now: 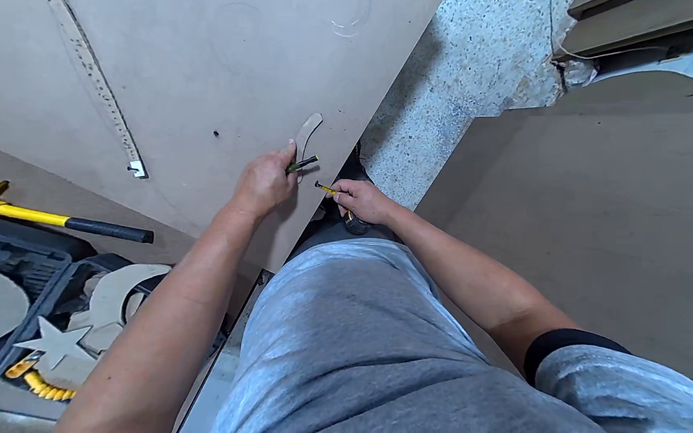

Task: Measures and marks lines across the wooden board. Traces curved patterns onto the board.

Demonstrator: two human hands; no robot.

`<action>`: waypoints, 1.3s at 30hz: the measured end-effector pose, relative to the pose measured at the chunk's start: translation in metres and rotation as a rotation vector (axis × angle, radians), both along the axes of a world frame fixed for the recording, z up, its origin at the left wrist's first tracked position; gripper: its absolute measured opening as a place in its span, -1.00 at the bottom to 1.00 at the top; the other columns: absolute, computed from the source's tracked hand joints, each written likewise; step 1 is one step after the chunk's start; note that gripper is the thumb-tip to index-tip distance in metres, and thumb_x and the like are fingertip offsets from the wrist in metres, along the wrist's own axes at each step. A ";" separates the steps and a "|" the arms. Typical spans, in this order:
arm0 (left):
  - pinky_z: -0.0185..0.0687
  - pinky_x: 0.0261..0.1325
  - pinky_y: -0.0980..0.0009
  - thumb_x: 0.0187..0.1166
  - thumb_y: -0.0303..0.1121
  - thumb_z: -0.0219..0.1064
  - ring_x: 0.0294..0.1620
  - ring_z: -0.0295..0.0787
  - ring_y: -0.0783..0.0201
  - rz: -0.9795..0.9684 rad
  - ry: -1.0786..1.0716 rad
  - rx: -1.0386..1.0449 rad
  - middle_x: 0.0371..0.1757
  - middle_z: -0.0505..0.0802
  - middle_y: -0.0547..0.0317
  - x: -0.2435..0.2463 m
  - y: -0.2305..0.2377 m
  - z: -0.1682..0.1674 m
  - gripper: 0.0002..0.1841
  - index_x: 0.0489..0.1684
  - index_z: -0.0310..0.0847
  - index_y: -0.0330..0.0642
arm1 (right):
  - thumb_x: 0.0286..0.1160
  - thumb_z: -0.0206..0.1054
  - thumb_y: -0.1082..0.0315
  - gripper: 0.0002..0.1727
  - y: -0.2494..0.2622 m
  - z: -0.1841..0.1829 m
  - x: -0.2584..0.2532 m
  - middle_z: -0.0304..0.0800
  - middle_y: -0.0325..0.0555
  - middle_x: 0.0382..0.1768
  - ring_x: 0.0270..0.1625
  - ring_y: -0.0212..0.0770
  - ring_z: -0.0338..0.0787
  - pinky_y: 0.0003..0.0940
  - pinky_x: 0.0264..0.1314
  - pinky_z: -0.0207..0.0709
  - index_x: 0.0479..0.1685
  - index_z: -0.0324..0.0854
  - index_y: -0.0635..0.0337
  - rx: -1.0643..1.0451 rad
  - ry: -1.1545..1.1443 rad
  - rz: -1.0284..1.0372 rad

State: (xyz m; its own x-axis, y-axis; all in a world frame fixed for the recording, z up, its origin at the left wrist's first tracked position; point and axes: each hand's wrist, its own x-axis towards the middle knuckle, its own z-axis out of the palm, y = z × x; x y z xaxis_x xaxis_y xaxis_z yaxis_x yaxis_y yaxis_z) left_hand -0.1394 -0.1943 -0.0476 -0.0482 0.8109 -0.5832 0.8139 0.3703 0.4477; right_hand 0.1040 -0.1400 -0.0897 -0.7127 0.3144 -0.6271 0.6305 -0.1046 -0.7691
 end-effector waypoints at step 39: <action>-0.21 0.89 -0.22 0.69 -0.04 0.25 0.96 -0.15 0.04 -0.392 0.066 0.281 0.96 0.05 0.14 -0.008 -0.018 -0.026 -0.28 0.87 0.20 0.00 | 0.87 0.01 0.21 -0.64 0.005 0.003 0.001 0.81 -0.22 -0.39 -0.34 -0.28 0.78 -0.16 -0.09 0.69 0.30 0.72 -0.05 0.016 -0.007 0.081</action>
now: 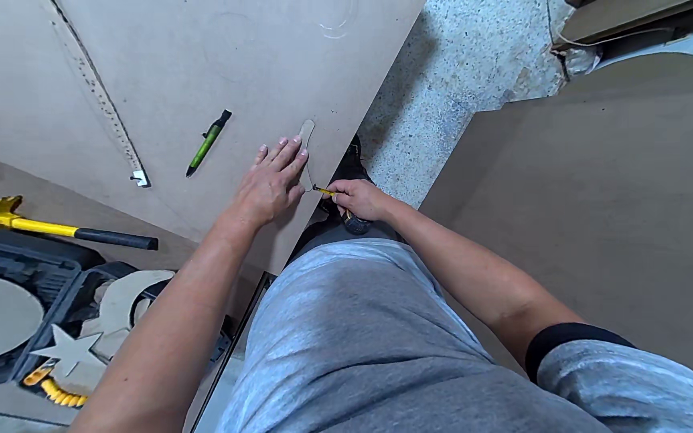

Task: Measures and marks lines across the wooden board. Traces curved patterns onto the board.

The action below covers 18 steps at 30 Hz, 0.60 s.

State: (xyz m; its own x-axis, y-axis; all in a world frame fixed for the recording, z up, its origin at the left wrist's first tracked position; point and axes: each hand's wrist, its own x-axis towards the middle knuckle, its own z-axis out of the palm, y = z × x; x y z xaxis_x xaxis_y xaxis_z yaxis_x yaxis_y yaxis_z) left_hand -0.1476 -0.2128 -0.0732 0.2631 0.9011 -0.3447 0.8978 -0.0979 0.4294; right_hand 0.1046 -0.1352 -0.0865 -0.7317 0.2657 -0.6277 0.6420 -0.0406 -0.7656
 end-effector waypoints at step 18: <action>-0.21 0.89 -0.25 0.66 -0.07 0.32 0.96 -0.13 0.03 0.027 -0.016 0.005 0.96 0.08 0.14 0.003 0.001 -0.002 -0.27 0.85 0.23 0.00 | 0.88 0.01 0.19 -0.64 -0.003 0.001 0.000 0.81 -0.22 -0.39 -0.35 -0.28 0.78 -0.17 -0.10 0.69 0.32 0.72 -0.07 -0.012 -0.005 -0.017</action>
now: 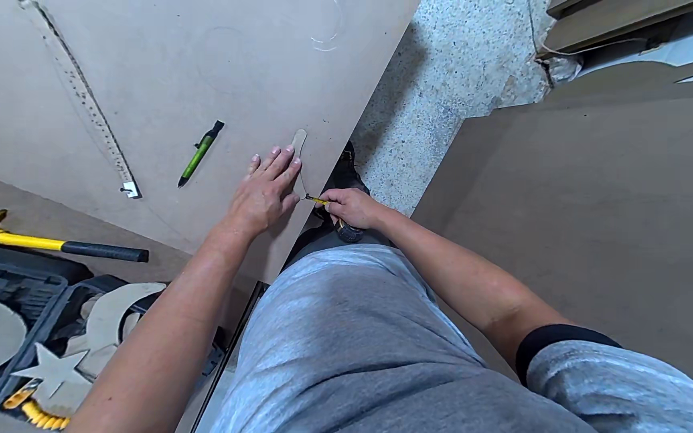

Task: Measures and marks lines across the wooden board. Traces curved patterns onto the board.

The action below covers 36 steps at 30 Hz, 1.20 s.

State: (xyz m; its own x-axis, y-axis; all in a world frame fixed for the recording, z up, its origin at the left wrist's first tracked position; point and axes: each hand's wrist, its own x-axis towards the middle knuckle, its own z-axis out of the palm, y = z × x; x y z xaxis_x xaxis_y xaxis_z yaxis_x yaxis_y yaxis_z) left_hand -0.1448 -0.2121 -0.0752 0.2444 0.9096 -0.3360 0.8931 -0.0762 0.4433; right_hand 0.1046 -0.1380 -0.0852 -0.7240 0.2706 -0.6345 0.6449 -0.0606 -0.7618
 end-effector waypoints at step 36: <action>-0.24 0.88 -0.24 0.72 -0.06 0.27 0.97 -0.21 0.08 0.043 0.083 -0.093 0.98 -0.03 0.21 0.010 0.010 0.007 -0.21 0.93 0.02 -0.02 | 0.89 -0.01 0.20 -0.64 0.000 0.005 -0.003 0.80 -0.24 -0.38 -0.32 -0.30 0.77 -0.20 -0.09 0.67 0.28 0.72 -0.06 -0.005 -0.044 -0.007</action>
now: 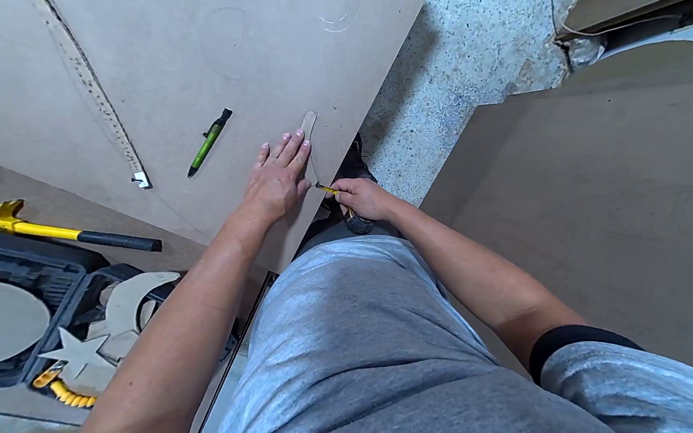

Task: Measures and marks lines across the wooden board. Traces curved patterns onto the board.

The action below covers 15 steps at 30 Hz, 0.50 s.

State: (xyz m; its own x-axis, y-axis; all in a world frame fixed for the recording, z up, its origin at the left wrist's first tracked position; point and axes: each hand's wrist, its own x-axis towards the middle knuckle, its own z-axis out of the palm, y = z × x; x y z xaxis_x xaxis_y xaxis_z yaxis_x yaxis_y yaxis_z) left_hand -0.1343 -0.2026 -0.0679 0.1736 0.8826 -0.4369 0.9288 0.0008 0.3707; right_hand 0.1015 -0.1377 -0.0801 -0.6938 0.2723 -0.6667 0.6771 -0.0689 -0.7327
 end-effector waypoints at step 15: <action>-0.21 0.89 -0.24 0.71 -0.05 0.29 0.97 -0.19 0.09 0.018 -0.004 0.007 0.98 -0.02 0.24 0.001 0.000 -0.001 -0.21 0.93 0.03 0.02 | 0.88 -0.01 0.22 -0.64 -0.002 -0.003 0.001 0.81 -0.22 -0.38 -0.34 -0.29 0.77 -0.19 -0.10 0.69 0.29 0.72 -0.04 0.003 0.015 -0.008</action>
